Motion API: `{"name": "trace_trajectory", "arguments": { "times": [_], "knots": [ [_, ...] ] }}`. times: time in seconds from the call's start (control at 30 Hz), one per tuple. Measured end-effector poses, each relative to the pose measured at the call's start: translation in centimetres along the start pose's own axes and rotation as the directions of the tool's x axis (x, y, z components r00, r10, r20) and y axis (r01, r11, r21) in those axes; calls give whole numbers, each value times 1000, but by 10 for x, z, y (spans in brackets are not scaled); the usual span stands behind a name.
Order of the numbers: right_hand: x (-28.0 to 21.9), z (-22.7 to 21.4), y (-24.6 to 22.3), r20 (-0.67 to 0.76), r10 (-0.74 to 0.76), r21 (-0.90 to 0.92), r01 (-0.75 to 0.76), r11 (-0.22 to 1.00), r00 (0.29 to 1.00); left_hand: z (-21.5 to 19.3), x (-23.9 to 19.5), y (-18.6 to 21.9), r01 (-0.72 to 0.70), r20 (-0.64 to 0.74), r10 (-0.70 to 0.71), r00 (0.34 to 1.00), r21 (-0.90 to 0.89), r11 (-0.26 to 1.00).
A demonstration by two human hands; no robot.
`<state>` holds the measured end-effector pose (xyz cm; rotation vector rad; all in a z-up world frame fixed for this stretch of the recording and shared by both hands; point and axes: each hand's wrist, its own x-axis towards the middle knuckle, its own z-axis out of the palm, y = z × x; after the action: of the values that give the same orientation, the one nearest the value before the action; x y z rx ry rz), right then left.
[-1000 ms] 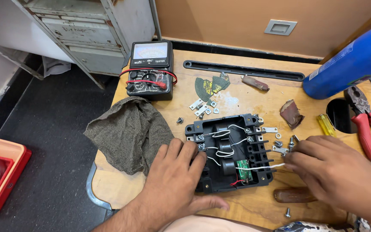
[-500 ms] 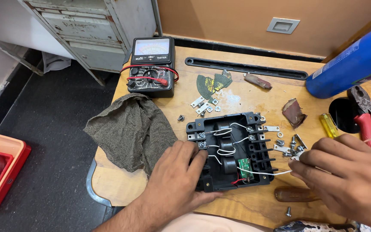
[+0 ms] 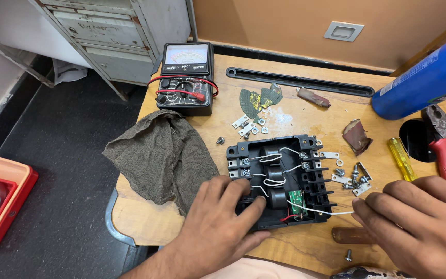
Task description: The person cleans internal parts of a black electronic device housing using a cloth, then strips and connects wires to terminal blocks using pliers and a screwdriver while using a multimeter for testing.
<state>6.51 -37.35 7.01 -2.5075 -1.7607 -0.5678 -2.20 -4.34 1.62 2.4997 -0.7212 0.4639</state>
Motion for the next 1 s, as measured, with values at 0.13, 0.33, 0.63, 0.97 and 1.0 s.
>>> {"name": "trace_trajectory", "arguments": {
  "times": [0.13,0.33,0.63,0.97,1.0],
  "knots": [
    [11,-8,1,-31,-61,5,62,998,998,6,1,-1,7,10,-7,1000,1,1000],
    [22,-19,-2,81,-101,-119,110,987,992,7,1,-1,7,16,-7,1000,-13,1000],
    [55,-34,-8,125,-178,-231,203,952,976,17,-4,-5,1,-9,-1,1000,-52,999],
    [123,-47,-18,284,-389,-221,455,863,876,17,-8,-4,-21,-83,15,996,-68,997],
    [132,-48,-19,318,-418,-227,496,838,851,17,-7,-4,-24,-95,17,995,-74,997]
  ]
}}
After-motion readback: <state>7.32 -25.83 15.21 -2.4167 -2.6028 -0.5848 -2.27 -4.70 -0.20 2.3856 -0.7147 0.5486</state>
